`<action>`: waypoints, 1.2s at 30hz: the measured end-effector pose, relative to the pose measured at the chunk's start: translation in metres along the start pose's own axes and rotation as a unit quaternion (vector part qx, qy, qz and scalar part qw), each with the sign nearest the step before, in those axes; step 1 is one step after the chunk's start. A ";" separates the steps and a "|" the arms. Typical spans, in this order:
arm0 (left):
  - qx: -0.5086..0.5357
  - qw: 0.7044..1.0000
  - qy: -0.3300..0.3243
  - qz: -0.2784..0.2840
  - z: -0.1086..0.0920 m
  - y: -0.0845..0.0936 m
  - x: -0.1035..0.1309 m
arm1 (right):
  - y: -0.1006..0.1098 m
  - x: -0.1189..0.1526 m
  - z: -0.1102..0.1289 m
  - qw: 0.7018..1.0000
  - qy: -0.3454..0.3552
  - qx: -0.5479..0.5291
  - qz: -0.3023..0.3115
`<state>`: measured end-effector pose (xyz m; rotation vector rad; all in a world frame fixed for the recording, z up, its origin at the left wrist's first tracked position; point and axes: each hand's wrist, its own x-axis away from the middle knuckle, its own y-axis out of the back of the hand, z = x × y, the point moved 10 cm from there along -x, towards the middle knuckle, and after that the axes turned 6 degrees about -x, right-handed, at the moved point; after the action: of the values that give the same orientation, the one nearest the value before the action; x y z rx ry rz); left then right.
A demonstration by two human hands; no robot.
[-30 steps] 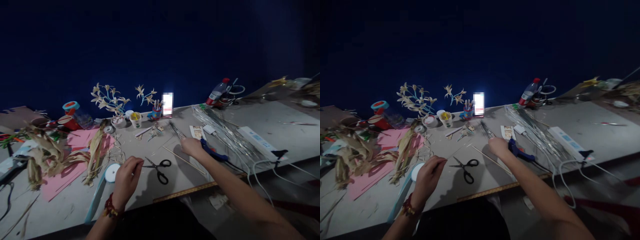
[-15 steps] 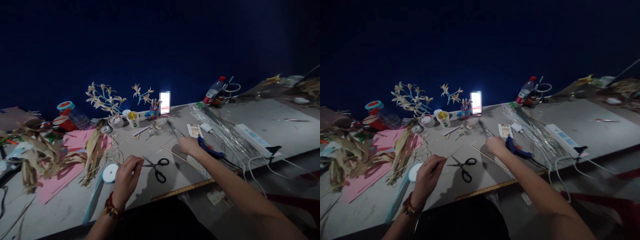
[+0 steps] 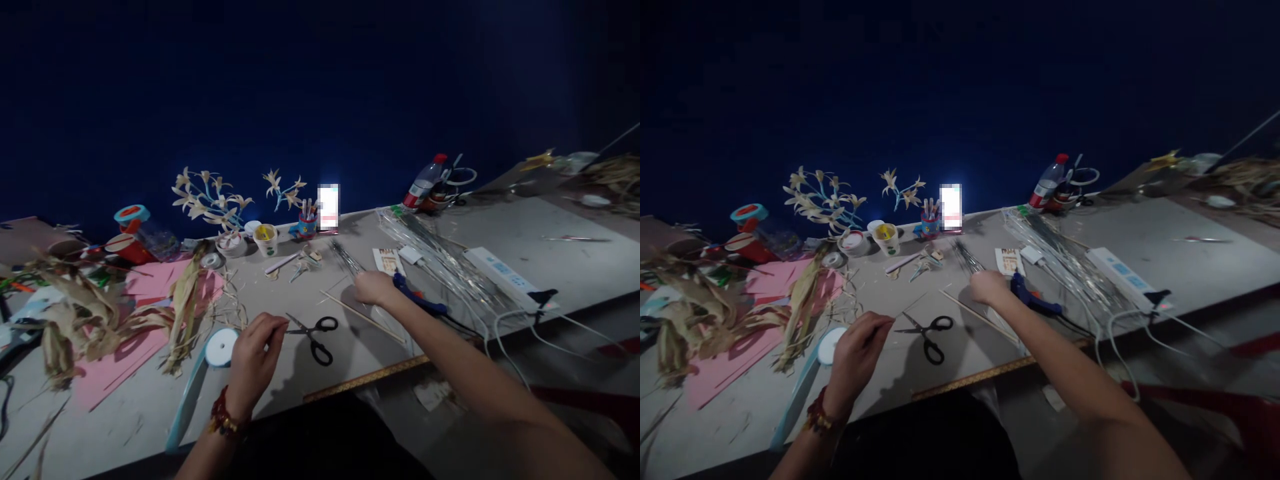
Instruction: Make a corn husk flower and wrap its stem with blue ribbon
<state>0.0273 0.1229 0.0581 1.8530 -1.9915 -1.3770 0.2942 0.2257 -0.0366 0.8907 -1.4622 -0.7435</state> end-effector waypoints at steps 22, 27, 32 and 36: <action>0.015 1.000 0.011 0.004 0.007 0.007 0.017 | 0.001 -0.010 0.013 0.998 -0.020 0.000 0.060; 0.007 1.000 0.019 0.009 0.013 0.011 0.021 | 0.001 -0.011 -0.001 0.996 -0.033 -0.007 0.077; 0.014 1.000 0.018 0.002 0.013 0.012 0.021 | 0.000 -0.008 0.006 0.995 -0.025 -0.006 0.094; 0.021 1.000 0.008 0.003 0.011 0.011 0.021 | -0.004 -0.011 0.018 0.993 -0.032 0.000 0.111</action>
<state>0.0076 0.1096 0.0486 1.8687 -2.0323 -1.3234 0.2764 0.2324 -0.0475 0.6947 -1.5877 -0.6100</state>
